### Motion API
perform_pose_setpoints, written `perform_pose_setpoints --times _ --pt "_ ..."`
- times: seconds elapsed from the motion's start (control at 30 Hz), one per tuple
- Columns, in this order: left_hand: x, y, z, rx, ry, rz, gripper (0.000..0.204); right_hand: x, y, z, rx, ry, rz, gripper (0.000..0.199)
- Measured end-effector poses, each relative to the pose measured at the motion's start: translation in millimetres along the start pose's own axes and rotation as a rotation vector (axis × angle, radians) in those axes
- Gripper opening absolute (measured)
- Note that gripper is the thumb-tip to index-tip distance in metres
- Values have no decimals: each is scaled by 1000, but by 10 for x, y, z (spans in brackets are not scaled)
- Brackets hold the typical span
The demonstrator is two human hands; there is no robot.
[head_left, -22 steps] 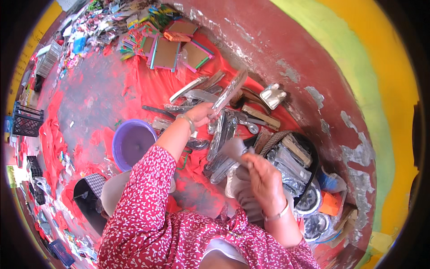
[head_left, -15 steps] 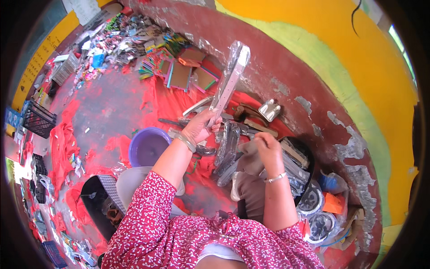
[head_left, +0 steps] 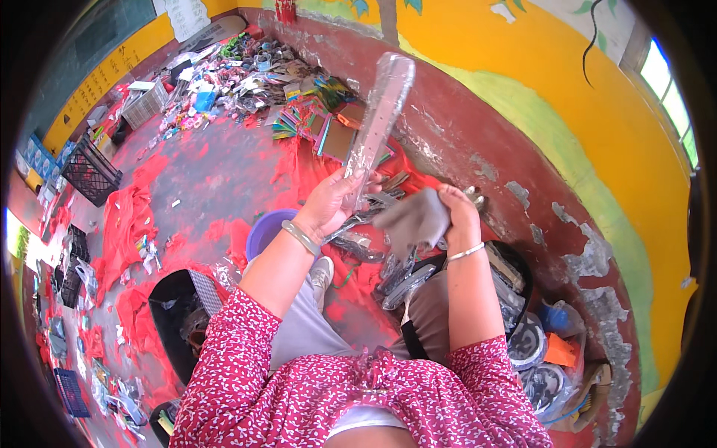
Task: The person cleans several long, silver-colored metal components by hand with a gray cloth, then places them into plastic sleeves.
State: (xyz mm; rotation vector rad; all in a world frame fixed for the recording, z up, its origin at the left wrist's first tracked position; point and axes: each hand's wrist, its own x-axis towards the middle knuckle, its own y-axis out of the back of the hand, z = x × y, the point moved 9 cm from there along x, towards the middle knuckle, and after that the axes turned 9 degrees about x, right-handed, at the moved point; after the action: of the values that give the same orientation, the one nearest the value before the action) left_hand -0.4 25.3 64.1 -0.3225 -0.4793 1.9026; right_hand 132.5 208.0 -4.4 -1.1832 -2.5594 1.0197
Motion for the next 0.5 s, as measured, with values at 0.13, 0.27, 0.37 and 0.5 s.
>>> perform_pose_setpoints --times 0.13,0.27,0.37,0.5 --pt "96 103 -163 -184 21 -19 31 -276 -863 -158 249 -165 -37 16" --pt "244 116 -254 -208 -85 -68 41 -117 -1169 -67 169 -210 -231 20" --pt "354 133 -211 -143 -85 -23 38 -7 -1258 74 68 -383 -379 22" --pt "346 213 -103 -184 -108 -6 33 -47 -1411 -81 178 -313 -516 22"
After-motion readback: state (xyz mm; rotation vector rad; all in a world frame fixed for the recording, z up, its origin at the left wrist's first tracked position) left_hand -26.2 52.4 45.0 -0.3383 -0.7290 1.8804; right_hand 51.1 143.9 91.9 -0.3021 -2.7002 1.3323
